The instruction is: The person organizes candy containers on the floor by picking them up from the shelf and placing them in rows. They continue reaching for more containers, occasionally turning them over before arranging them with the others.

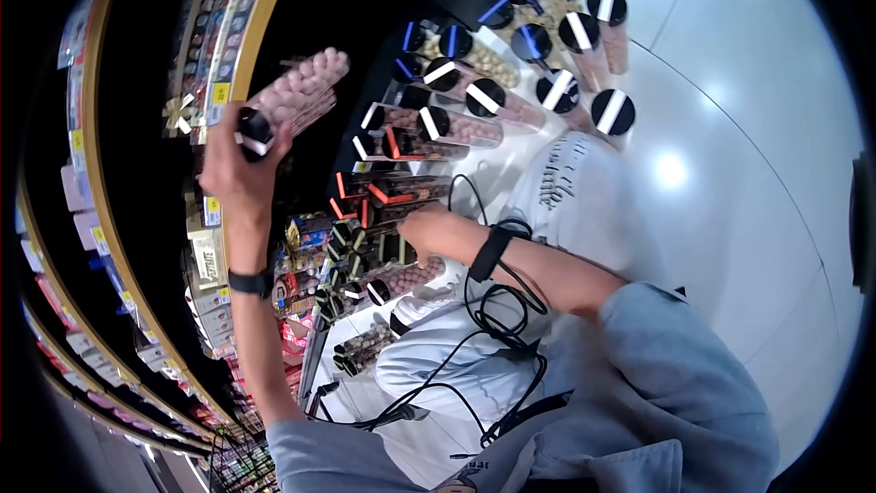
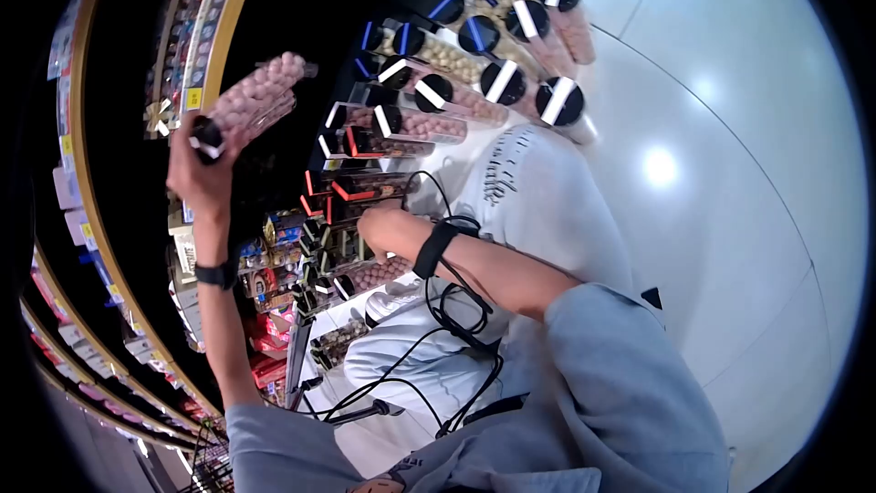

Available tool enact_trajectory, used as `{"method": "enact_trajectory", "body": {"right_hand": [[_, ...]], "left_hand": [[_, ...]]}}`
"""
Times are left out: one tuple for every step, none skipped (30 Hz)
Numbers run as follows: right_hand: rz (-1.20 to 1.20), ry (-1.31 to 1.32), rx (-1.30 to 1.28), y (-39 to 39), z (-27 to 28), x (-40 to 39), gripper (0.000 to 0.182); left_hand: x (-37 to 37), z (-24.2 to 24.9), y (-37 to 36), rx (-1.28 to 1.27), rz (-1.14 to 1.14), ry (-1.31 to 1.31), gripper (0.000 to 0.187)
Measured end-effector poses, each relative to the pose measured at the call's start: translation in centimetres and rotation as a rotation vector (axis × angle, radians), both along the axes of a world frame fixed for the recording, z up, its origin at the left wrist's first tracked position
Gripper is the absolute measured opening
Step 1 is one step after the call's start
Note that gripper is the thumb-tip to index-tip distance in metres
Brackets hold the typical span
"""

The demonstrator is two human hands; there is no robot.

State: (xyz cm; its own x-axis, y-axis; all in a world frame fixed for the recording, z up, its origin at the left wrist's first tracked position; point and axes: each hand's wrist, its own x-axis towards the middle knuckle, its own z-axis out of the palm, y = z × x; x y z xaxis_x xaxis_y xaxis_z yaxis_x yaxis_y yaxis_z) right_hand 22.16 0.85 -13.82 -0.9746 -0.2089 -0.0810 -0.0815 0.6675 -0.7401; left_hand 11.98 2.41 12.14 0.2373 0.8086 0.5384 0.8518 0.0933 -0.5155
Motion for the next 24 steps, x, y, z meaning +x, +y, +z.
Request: {"method": "enact_trajectory", "body": {"right_hand": [[0.003,-0.002,0.002,-0.2,0.0,-0.2,0.06],[0.052,-0.084,0.039,0.7,1.4,0.2,0.064],[0.049,-0.092,0.04,0.6,1.3,-0.1,0.064],[0.064,-0.111,0.068,0.2,0.7,-0.7,0.063],[0.081,-0.129,0.097,-0.3,0.0,-1.6,0.063],[0.129,-0.223,0.152,-1.0,-0.7,-3.1,0.064],[0.126,-0.226,0.155,-0.7,-0.5,-2.5,0.064],[0.108,-0.156,0.136,-0.3,-0.2,-1.6,0.064],[0.089,-0.084,0.119,0.1,0.1,-1.0,0.065],[0.088,-0.122,0.093,-0.4,-0.9,-2.1,0.066],[0.079,-0.118,0.09,-0.4,-1.0,-2.0,0.066],[0.039,-0.099,0.097,-0.5,-1.1,-1.7,0.069],[-0.002,-0.08,0.103,-0.6,-1.2,-1.4,0.073],[-0.044,-0.057,0.074,-0.5,-1.2,-0.9,0.071],[-0.1,-0.018,0.007,-0.4,-1.0,-0.1,0.069],[-0.153,0.024,-0.085,-0.2,-0.7,0.4,0.068],[-0.207,0.073,-0.187,0.0,-0.5,1.2,0.066],[-0.26,0.124,-0.31,0.1,-0.3,1.7,0.065],[-0.306,0.181,-0.426,0.3,-0.2,2.4,0.063],[-0.34,0.225,-0.522,0.3,0.1,2.9,0.062],[-0.369,0.261,-0.6,0.4,0.3,3.4,0.06],[-0.388,0.287,-0.661,0.5,0.5,3.9,0.058],[-0.405,0.306,-0.709,0.6,0.8,4.4,0.057],[-0.416,0.319,-0.74,0.8,1.0,4.8,0.055]], "left_hand": [[2.3,0.6,0.8,0.022,-0.021,-0.037,0.06],[4.4,1.0,1.6,0.035,-0.067,-0.095,0.062],[6.3,1.4,2.4,0.05,-0.109,-0.15,0.064],[8.2,1.5,3.7,0.033,-0.215,-0.214,0.063],[10.0,1.5,5.2,0.018,-0.321,-0.277,0.061],[11.7,1.2,6.7,-0.001,-0.399,-0.332,0.066],[13.4,0.7,8.4,-0.019,-0.479,-0.388,0.072],[15.1,0.3,10.3,-0.03,-0.565,-0.357,0.067],[16.8,-1.0,12.6,0.002,-0.692,-0.37,0.063],[18.5,-2.2,14.9,0.03,-0.817,-0.374,0.059],[19.8,-3.3,16.0,0.023,-0.872,-0.404,0.057],[21.2,-4.4,17.2,0.015,-0.927,-0.433,0.056],[22.1,-5.5,17.7,-0.047,-0.856,-0.411,0.059],[23.0,-6.6,18.1,-0.108,-0.784,-0.384,0.062],[23.6,-8.3,18.6,-0.147,-0.696,-0.322,0.068],[24.2,-10.3,19.9,-0.088,-0.769,-0.331,0.066],[24.7,-11.3,20.0,-0.172,-0.735,-0.334,0.056],[25.1,-12.5,20.2,-0.234,-0.711,-0.337,0.057],[25.4,-13.7,20.5,-0.294,-0.688,-0.342,0.057],[25.6,-15.1,20.8,-0.292,-0.688,-0.346,0.057],[25.6,-16.6,21.2,-0.341,-0.679,-0.33,0.057],[25.4,-18.0,21.5,-0.389,-0.67,-0.315,0.058],[25.3,-18.7,21.7,-0.386,-0.665,-0.317,0.058],[25.1,-19.4,21.9,-0.424,-0.666,-0.307,0.057]]}}
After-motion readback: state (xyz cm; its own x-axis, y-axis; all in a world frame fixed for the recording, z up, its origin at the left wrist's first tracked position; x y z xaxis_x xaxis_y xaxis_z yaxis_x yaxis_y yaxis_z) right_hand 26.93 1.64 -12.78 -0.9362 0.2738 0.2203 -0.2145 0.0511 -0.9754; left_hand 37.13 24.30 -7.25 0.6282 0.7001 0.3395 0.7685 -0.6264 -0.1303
